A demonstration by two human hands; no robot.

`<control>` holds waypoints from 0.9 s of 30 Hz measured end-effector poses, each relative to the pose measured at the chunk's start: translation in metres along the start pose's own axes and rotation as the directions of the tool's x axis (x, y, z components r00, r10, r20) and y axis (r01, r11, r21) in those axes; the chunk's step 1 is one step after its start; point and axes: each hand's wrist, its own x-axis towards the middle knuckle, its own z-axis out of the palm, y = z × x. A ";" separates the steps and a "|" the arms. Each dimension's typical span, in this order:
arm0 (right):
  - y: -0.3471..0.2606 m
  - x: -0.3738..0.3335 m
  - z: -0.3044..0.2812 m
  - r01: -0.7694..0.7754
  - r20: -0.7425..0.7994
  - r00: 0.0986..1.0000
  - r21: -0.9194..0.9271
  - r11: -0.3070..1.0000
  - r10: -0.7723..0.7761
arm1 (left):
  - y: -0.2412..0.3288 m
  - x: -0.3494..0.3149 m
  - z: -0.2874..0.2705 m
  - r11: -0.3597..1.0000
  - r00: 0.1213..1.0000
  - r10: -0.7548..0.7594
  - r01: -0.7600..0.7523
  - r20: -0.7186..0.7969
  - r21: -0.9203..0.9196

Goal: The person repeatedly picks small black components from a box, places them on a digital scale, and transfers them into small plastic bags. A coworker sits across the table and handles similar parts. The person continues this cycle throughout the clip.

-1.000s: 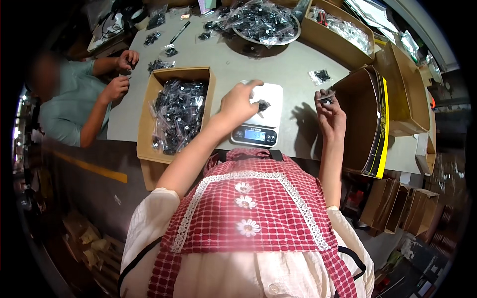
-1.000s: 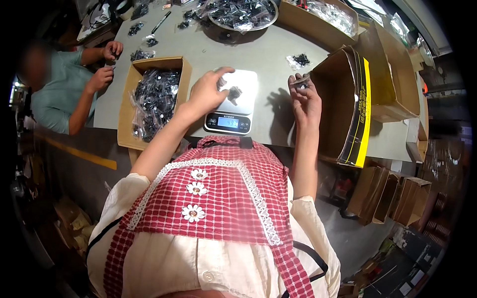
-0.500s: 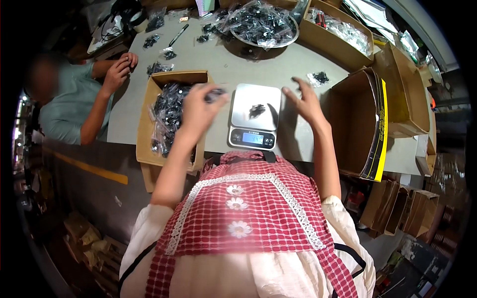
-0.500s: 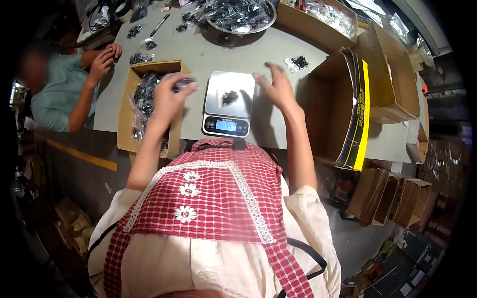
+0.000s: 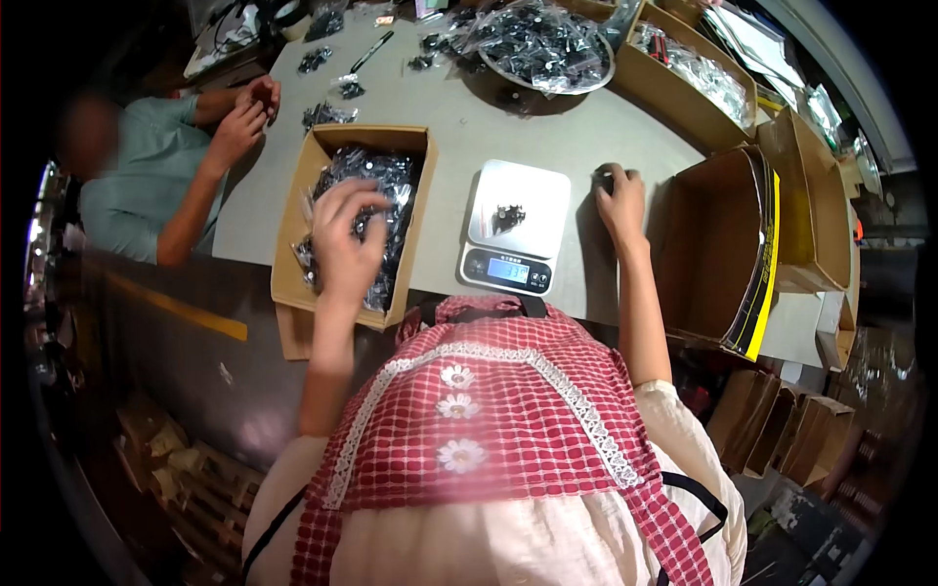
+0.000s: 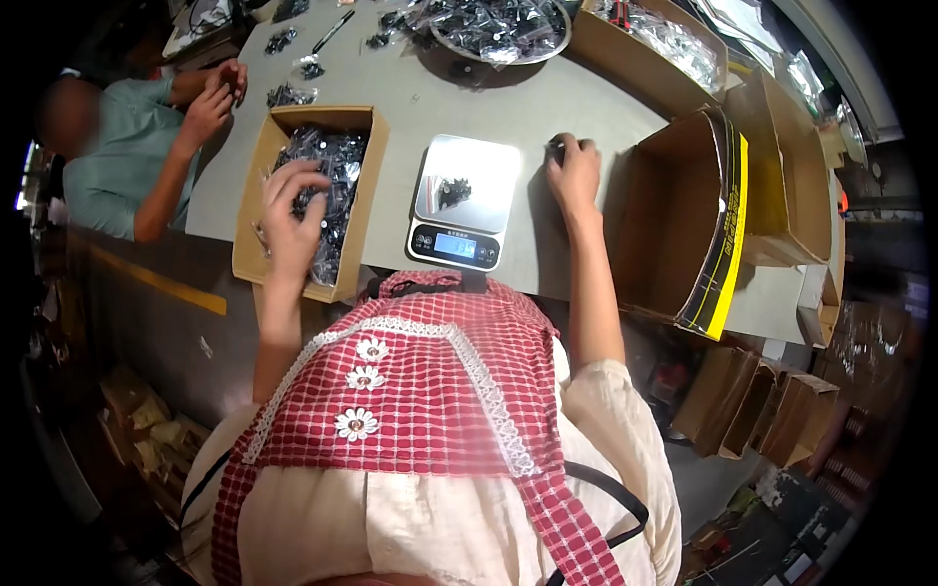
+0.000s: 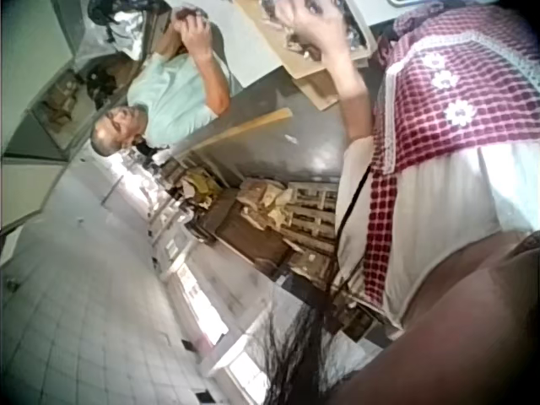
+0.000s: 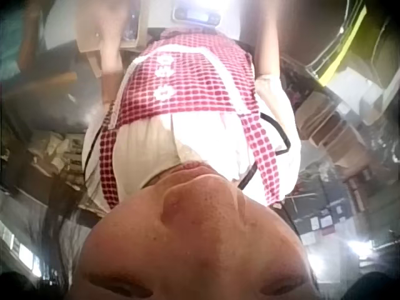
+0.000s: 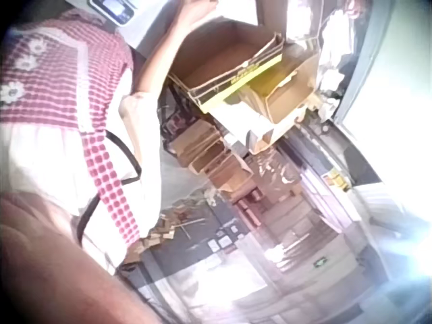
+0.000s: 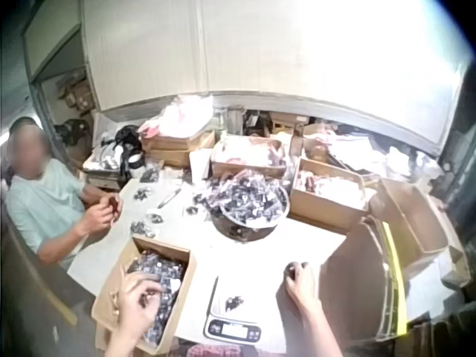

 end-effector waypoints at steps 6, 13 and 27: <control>-0.029 -0.025 -0.037 -0.374 0.258 0.927 0.646 0.665 0.271 | 0.036 0.016 0.084 0.986 0.949 0.165 -0.158 0.267 -0.047; -0.079 -0.031 -0.090 -0.352 0.501 0.863 0.692 0.631 -0.068 | 0.053 0.022 0.131 0.973 0.753 0.153 -0.229 0.640 0.037; -0.204 0.132 0.122 0.549 0.241 0.813 -0.012 0.836 -0.530 | -0.009 -0.020 -0.025 0.979 0.997 -0.065 0.056 0.043 0.197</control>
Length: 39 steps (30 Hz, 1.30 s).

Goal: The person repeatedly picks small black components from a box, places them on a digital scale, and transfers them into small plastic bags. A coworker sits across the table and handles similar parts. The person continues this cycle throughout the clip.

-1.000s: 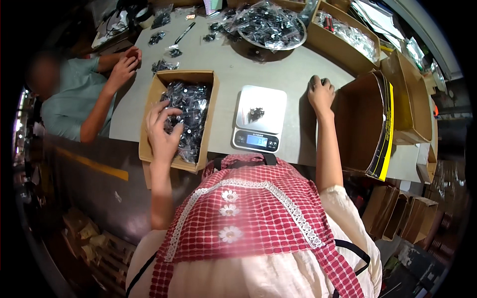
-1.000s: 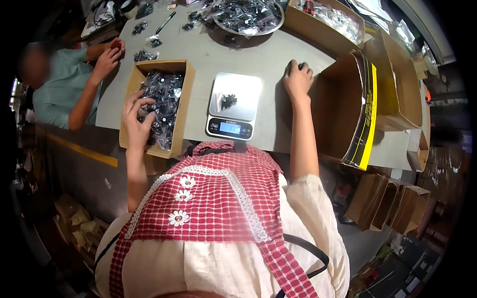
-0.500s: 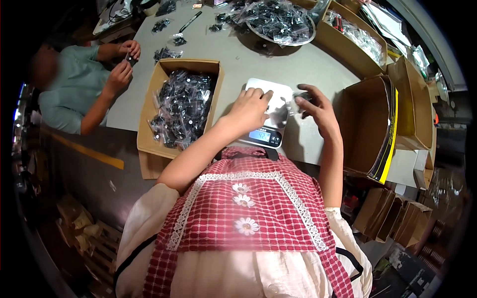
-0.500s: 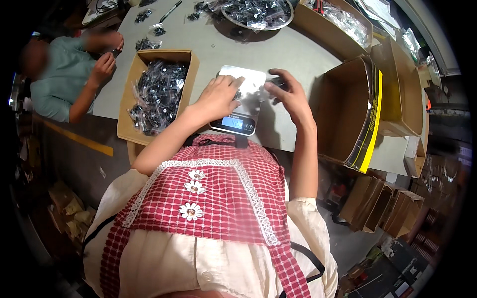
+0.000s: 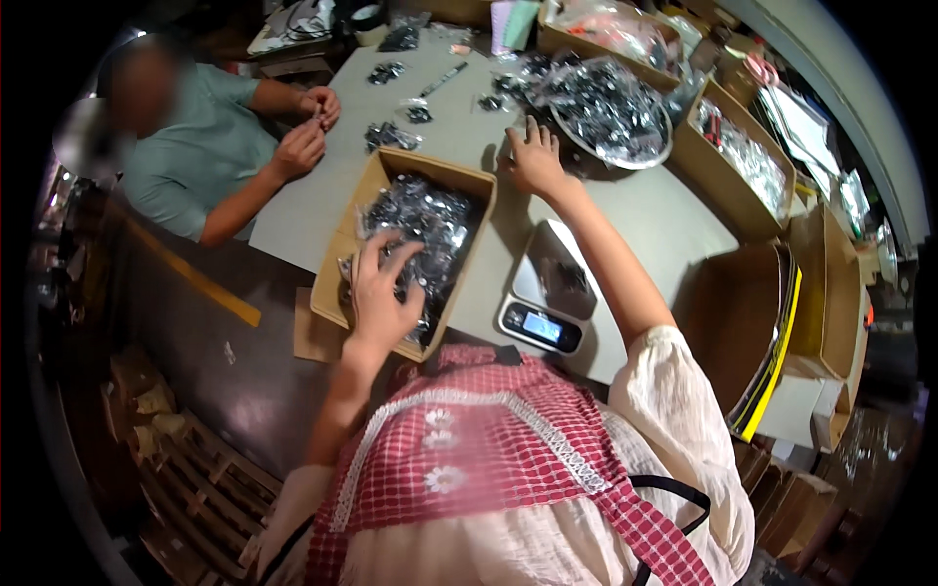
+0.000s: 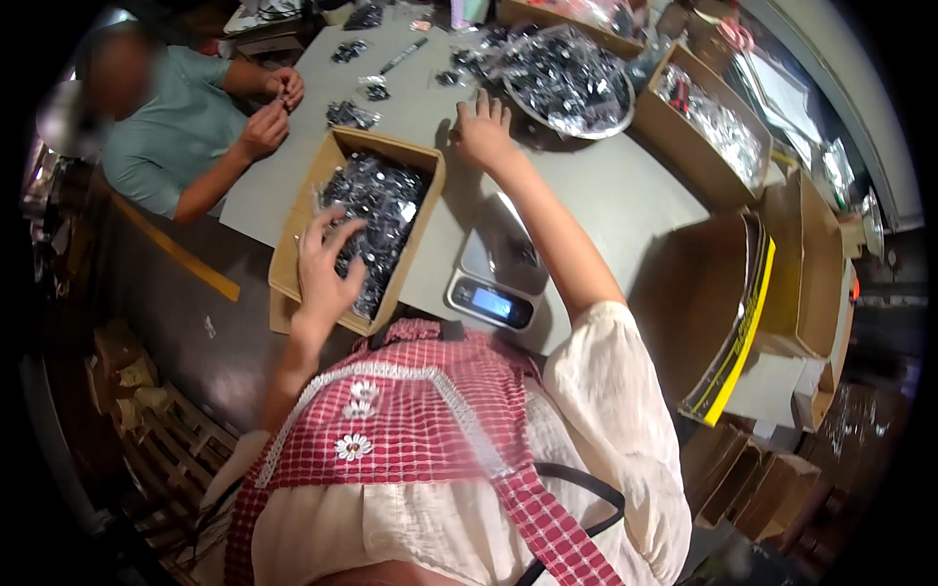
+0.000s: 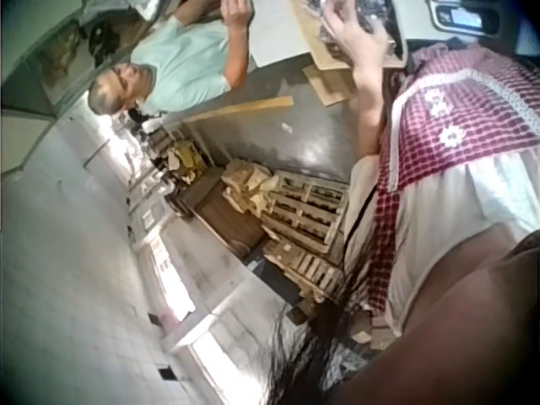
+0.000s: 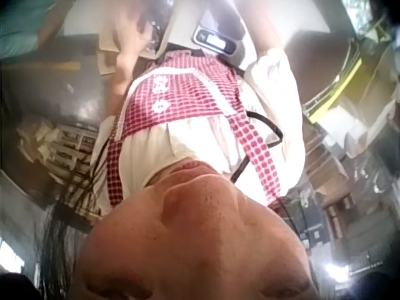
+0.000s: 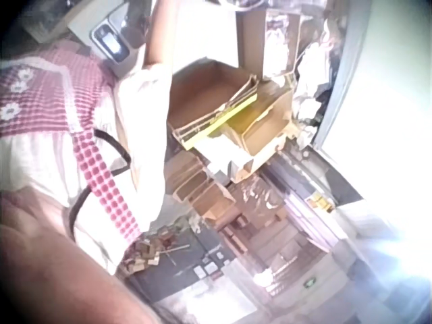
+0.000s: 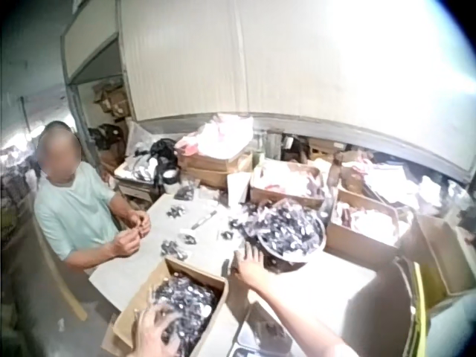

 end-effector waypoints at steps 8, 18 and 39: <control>-0.001 0.155 0.019 -0.214 0.128 0.962 -0.191 0.958 0.240 | -0.018 -0.047 0.004 0.972 0.972 -0.235 0.235 -0.030 0.006; 0.037 0.057 0.038 0.130 -0.118 0.983 -0.087 0.988 -0.139 | -0.011 -0.042 0.009 0.969 0.969 -0.246 0.246 0.011 -0.031; 0.113 -0.219 -0.107 -0.306 -0.002 0.949 -0.227 0.924 0.314 | 0.058 0.029 0.071 0.947 0.963 0.265 -0.269 -0.045 -0.176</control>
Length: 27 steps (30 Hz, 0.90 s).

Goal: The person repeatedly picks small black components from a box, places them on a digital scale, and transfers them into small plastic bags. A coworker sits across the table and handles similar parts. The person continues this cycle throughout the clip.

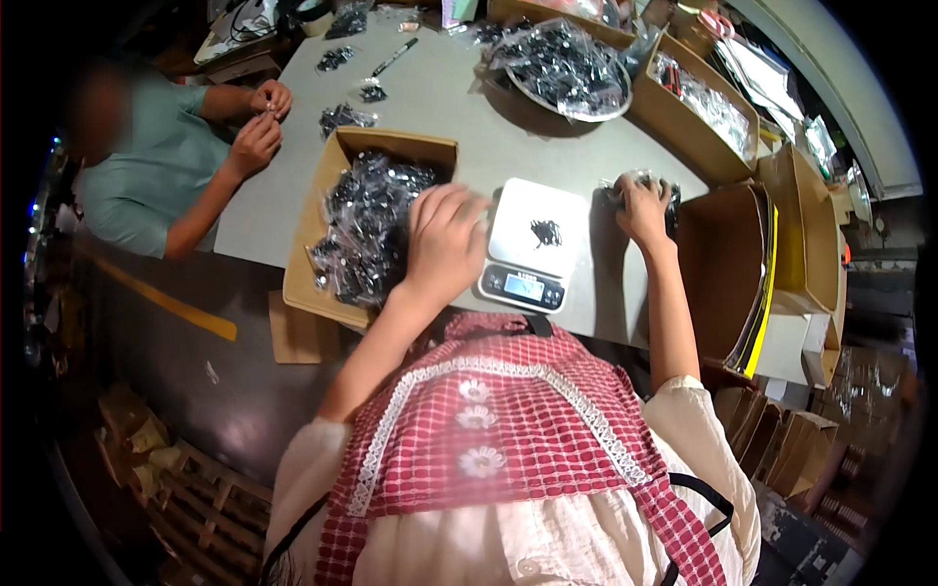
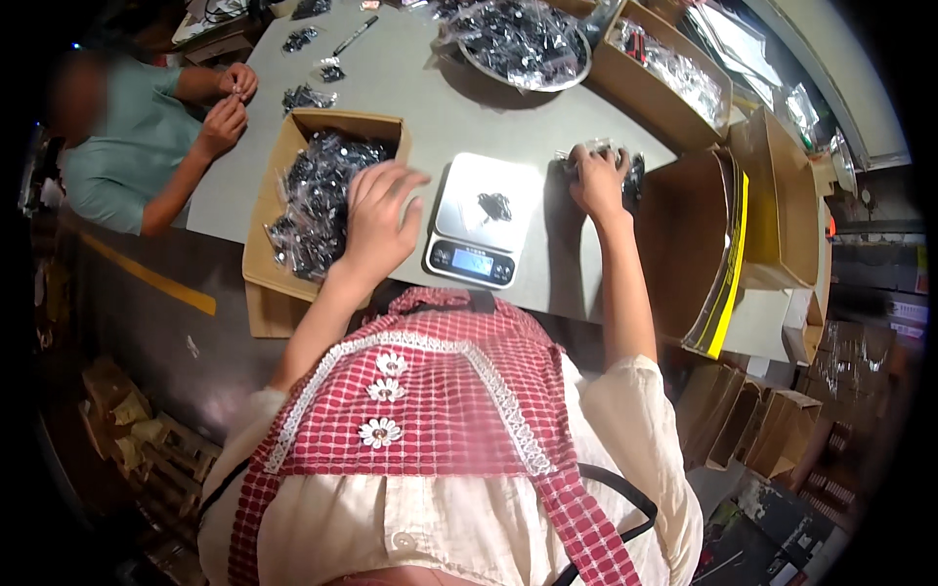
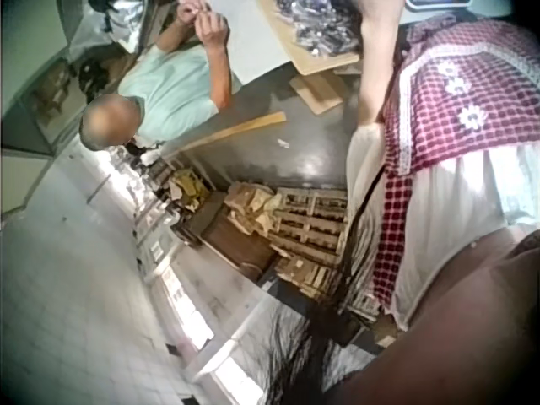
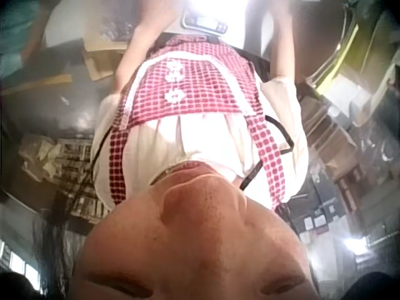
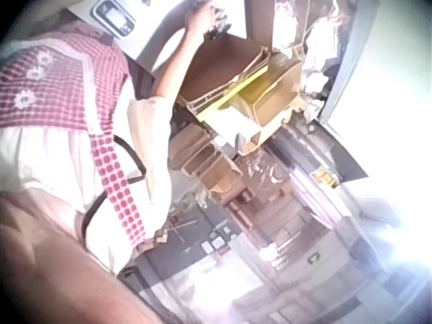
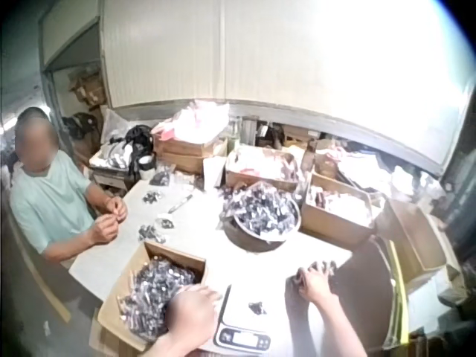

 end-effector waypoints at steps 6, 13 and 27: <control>-0.005 -0.031 -0.012 -0.076 -0.107 0.989 0.231 0.970 0.103 | 0.023 0.011 0.060 0.999 0.958 0.050 -0.050 0.284 -0.005; -0.043 -0.063 -0.027 -0.205 0.025 0.916 0.887 0.414 0.400 | 0.027 0.004 0.097 0.994 0.845 -0.088 0.036 0.527 0.107; -0.015 -0.071 0.026 -0.393 -0.131 0.908 0.057 0.918 0.397 | -0.047 -0.013 -0.041 0.953 0.956 -0.273 0.284 -0.108 0.102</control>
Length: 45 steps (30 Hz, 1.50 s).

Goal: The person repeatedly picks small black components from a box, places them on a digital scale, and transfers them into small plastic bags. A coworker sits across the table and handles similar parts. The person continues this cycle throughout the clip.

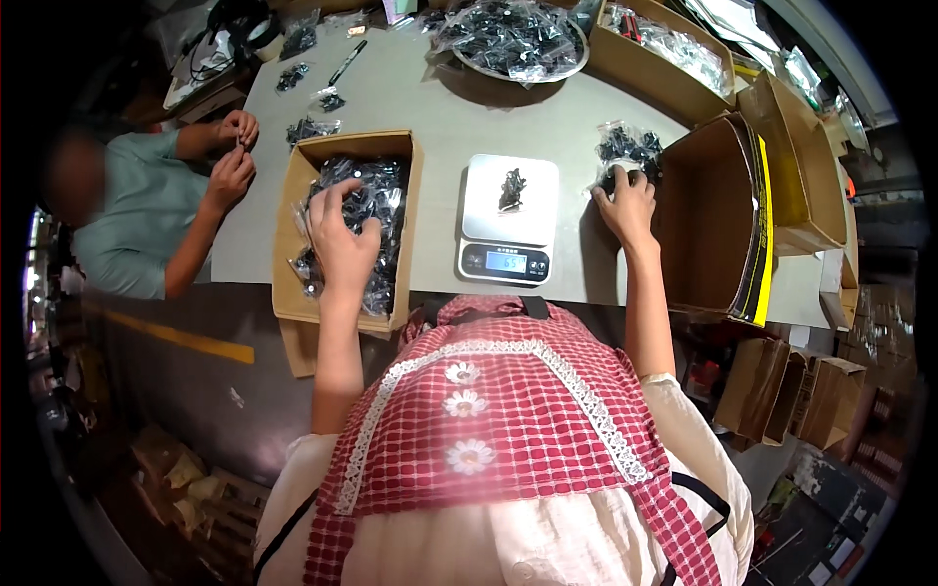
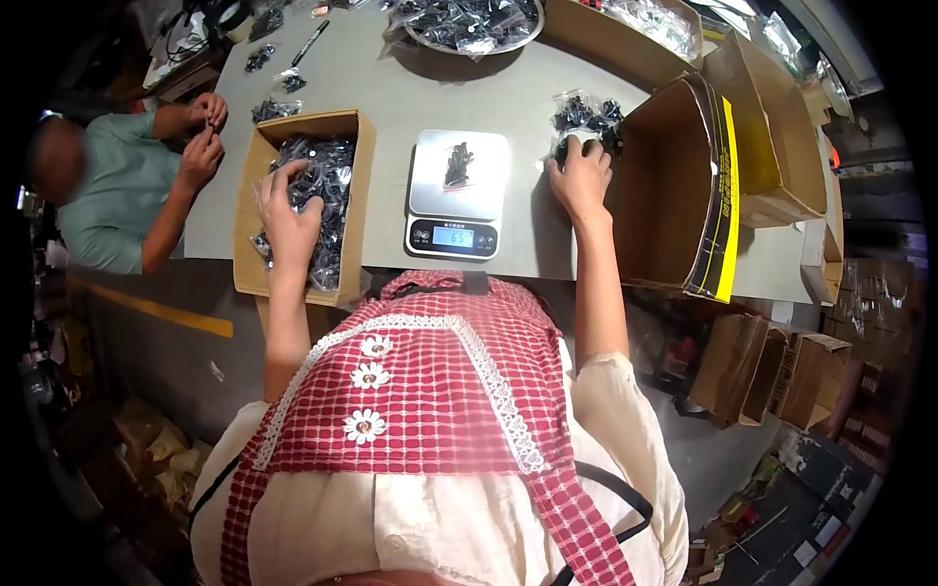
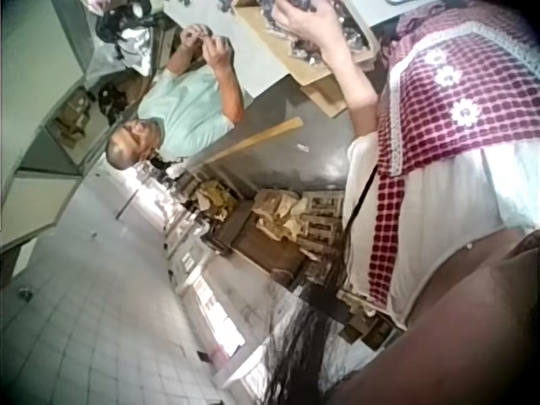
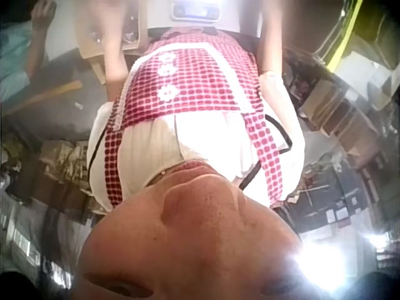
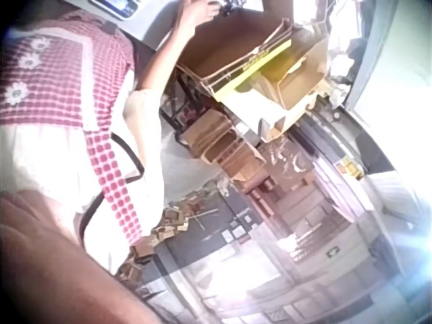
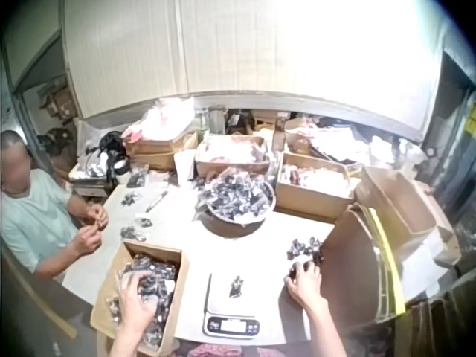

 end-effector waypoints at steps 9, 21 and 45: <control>-0.018 -0.022 -0.016 -0.376 0.363 0.926 0.847 0.375 0.106 | 0.045 0.007 0.062 0.956 0.958 0.217 -0.170 0.188 -0.238; -0.052 -0.021 -0.072 -0.316 0.439 0.870 0.846 0.429 -0.225 | 0.070 0.030 0.128 0.921 0.658 0.387 -0.317 0.646 -0.229; 0.003 0.004 -0.044 -0.257 0.205 0.966 0.845 0.469 0.160 | 0.055 0.017 0.059 0.955 0.891 0.296 -0.269 0.343 -0.125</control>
